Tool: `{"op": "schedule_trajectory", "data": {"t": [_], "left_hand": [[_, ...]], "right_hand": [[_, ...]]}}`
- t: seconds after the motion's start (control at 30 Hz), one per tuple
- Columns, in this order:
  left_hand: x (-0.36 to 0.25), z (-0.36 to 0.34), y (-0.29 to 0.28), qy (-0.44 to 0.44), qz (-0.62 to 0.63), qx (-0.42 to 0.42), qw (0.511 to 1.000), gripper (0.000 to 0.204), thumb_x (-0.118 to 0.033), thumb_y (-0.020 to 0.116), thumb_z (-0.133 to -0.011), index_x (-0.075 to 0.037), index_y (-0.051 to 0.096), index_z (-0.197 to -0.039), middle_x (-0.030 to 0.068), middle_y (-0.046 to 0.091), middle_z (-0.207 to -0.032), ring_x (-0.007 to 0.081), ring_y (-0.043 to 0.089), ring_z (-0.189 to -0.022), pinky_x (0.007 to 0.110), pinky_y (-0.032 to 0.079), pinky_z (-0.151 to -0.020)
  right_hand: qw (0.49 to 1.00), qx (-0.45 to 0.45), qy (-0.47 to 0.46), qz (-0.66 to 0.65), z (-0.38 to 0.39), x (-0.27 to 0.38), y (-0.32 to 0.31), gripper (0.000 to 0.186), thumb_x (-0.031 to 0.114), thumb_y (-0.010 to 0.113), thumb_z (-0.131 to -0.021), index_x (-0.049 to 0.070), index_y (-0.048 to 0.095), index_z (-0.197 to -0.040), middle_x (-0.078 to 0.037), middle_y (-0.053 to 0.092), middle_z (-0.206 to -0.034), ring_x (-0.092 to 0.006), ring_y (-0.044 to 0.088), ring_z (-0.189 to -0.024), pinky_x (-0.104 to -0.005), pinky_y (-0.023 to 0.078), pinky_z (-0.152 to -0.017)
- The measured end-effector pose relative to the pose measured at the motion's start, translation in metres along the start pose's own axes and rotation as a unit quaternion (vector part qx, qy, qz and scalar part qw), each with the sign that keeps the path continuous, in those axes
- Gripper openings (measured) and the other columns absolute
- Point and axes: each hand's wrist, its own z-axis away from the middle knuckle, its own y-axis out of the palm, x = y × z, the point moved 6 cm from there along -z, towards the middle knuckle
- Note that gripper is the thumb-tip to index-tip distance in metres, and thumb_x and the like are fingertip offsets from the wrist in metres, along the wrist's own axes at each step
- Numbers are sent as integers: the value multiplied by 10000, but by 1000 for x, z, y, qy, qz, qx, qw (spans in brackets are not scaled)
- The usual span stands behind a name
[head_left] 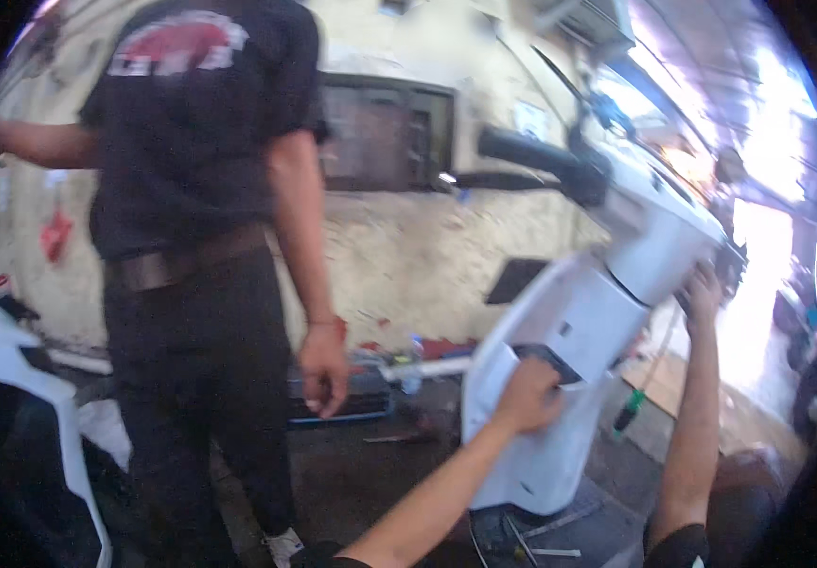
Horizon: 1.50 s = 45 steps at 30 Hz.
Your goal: The person unscrews and removes a plastic panel from the front of a white scooter using a screwdriver and then works on the internal components by hand.
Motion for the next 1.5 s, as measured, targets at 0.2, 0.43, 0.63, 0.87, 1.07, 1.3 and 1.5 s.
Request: {"op": "schedule_trajectory", "data": {"t": [0.2,0.43,0.63,0.87,1.07,1.3,1.5], "left_hand": [[-18,-4,-7,16,-32,-16,999,127,-133,689,-675,-67,583,-700,106,553,-742,329,524,-755,427,419,-723],[-27,-11,-1,19,-34,-4,999,139,-130,707,-673,-69,583,-671,91,556,-709,300,529,-754,409,415,-731],[-24,-11,5,22,-50,8,998,124,-144,700,-697,-74,597,-694,100,572,-746,330,537,-790,430,407,-788],[-28,-10,4,23,-77,3,997,118,-83,710,-699,-49,597,-703,103,581,-727,329,565,-781,443,410,-883],[-32,-9,-3,36,-80,20,996,128,-91,711,-707,-50,599,-753,110,580,-777,336,549,-800,435,418,-828],[-38,-11,2,28,-81,24,996,113,-51,689,-718,-47,579,-743,92,578,-759,313,551,-759,429,398,-896],[-34,-10,4,3,-80,13,997,104,-38,681,-716,-50,579,-737,84,579,-740,298,577,-782,450,381,-948]], "right_hand": [[992,-1,-110,55,24,32,9,354,194,687,-872,17,587,-1162,-66,646,-932,-126,577,-665,-254,473,-565],[991,48,27,-119,-3,22,-4,192,148,612,-867,-4,631,-983,-79,632,-812,-143,535,-609,-266,388,-488],[966,67,-161,189,0,36,-10,230,131,635,-885,9,631,-1080,-81,655,-967,-181,640,-808,-341,544,-712],[999,-10,-20,-25,21,46,-2,349,121,751,-774,-53,632,-1053,-122,645,-1027,-206,626,-884,-314,537,-752],[996,69,-42,33,13,41,2,340,129,715,-814,-60,644,-1087,-119,644,-1038,-202,639,-907,-347,539,-792],[992,115,37,-30,23,54,2,267,78,703,-816,-10,667,-1065,-105,662,-958,-181,640,-810,-354,589,-687],[996,46,11,77,28,65,-6,291,61,715,-774,-11,677,-1053,-101,670,-902,-177,647,-740,-319,594,-642]]}}
